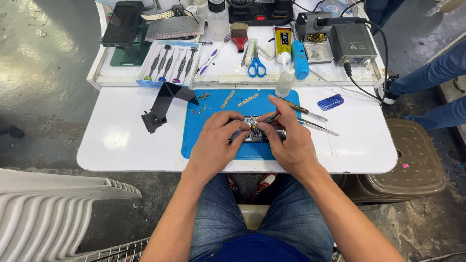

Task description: Disassembling and repairing the internal components of a mobile phone using a precision screwdriver and tweezers.

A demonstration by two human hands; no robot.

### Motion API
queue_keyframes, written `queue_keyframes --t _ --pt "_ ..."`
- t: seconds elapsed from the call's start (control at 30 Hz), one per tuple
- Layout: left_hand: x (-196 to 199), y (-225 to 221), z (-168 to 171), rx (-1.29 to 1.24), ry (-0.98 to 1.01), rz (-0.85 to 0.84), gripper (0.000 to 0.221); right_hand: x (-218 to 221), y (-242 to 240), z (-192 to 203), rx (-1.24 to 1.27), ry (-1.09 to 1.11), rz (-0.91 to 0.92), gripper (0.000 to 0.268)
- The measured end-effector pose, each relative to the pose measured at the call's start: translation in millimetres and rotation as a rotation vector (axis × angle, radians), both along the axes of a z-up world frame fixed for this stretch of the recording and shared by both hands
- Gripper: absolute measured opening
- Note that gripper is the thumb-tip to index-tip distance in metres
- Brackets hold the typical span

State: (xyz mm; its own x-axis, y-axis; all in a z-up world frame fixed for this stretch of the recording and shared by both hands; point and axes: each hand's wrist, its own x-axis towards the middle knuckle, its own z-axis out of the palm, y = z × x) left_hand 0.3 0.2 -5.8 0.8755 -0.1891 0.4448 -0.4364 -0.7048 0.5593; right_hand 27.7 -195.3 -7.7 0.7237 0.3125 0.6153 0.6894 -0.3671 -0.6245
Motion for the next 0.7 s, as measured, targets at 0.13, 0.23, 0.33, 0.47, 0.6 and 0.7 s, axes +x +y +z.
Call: queue_keyframes --t 0.13,0.23,0.33,0.47,0.6,0.7 --pt "6 2 -11 0.026 -0.048 -0.007 0.008 2 4 2 0.050 -0.094 0.106 0.049" --pt "13 2 -25 0.072 -0.136 0.011 0.007 14 6 -6 0.022 -0.194 0.093 0.045" --pt "13 2 -35 0.071 -0.217 0.035 0.007 16 10 -7 0.030 -0.268 0.048 0.042" --pt "10 7 -35 0.010 -0.209 -0.028 0.017 11 10 -4 -0.046 -0.138 0.060 0.036" --pt "5 6 -31 -0.005 -0.133 -0.071 0.019 10 1 4 -0.092 0.624 0.069 0.048" --pt "2 3 -28 -0.027 -0.119 -0.051 0.019 24 -2 -28 -0.172 -0.030 -0.026 0.055"
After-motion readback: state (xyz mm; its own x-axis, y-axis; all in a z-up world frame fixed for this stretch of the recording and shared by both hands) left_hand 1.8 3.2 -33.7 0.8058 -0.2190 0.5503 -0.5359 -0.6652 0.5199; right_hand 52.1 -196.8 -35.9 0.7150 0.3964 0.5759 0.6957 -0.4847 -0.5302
